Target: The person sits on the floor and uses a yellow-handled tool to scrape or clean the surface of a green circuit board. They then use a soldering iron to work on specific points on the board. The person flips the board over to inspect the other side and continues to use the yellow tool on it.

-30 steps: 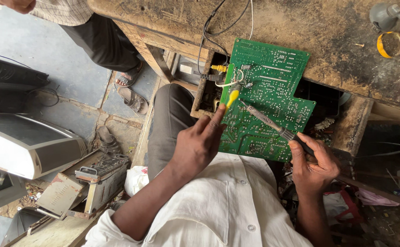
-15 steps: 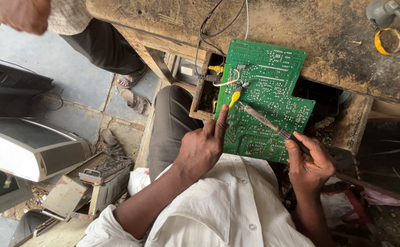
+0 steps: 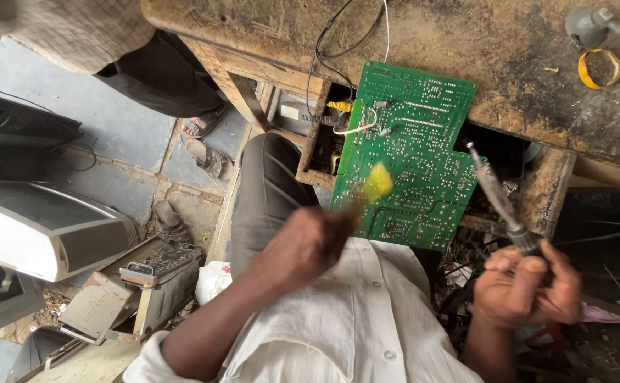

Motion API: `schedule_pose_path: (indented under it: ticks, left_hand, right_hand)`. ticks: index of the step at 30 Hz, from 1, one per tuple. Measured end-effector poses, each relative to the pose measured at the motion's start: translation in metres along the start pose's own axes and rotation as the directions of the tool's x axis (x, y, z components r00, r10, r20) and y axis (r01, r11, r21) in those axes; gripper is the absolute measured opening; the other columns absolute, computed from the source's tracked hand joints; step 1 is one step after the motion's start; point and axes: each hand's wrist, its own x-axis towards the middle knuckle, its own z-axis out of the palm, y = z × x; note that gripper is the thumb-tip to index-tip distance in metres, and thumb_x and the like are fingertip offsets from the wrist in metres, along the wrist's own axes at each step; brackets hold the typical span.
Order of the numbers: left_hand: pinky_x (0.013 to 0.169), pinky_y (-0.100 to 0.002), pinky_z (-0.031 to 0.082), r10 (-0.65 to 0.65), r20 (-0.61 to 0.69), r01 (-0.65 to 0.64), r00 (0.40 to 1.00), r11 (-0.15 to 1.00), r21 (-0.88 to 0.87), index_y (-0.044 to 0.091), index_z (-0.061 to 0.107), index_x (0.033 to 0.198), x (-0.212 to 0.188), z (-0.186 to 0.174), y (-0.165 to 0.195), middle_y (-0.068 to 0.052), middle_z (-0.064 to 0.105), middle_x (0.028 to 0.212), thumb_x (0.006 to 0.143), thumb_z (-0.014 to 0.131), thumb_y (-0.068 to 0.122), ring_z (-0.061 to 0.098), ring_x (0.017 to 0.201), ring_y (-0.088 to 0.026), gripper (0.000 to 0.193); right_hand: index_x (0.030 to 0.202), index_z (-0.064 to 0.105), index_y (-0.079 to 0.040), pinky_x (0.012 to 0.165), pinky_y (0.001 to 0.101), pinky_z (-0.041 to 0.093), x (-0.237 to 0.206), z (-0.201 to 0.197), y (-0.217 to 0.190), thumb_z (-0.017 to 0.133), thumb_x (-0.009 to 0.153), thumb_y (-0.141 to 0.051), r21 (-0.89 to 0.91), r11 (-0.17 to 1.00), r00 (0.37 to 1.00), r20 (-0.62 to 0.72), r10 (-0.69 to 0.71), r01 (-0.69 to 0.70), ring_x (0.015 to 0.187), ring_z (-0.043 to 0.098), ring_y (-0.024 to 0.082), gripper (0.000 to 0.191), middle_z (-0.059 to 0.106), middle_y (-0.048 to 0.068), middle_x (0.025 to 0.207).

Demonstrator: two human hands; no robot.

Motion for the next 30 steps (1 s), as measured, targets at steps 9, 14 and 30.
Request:
schedule_pose_path:
  ticks: [9,14,30]
  left_hand:
    - [0.047,-0.044,0.048,-0.043,0.014,0.041,0.999,0.992,0.118,-0.01,0.056,0.131,0.006,-0.006,-0.009,-0.019,0.065,0.068,0.099,0.062,0.002,0.06,0.051,-0.03,0.034]
    - [0.052,-0.036,0.049,-0.091,0.24,0.131,0.967,0.979,-0.156,-0.002,0.061,0.141,-0.004,-0.016,-0.012,-0.022,0.063,0.068,0.1,0.07,0.013,0.055,0.046,-0.022,0.044]
    - [0.056,-0.021,0.042,-0.335,-0.263,0.208,0.905,0.886,-0.414,0.001,0.052,0.15,0.002,0.006,-0.038,-0.007,0.059,0.114,0.09,0.076,-0.005,0.049,0.068,-0.004,0.064]
  right_hand:
    - [0.117,0.066,0.009,0.05,0.0254,0.053,-0.014,-0.006,0.0,0.065,0.11,0.003,-0.01,0.986,0.973,0.156,0.169,-0.169,0.06,0.063,0.015,0.01,0.067,0.018,0.083]
    - [0.118,0.068,0.01,0.052,0.0243,0.054,-0.01,0.005,-0.006,0.069,0.107,0.003,-0.055,0.975,0.953,0.207,0.222,-0.215,0.067,0.068,0.017,0.013,0.069,0.021,0.092]
    - [0.12,0.069,0.009,0.058,0.022,0.052,-0.001,0.02,-0.006,0.072,0.106,-0.003,-0.253,0.925,0.893,0.281,0.351,-0.284,0.064,0.066,0.014,0.019,0.071,0.017,0.087]
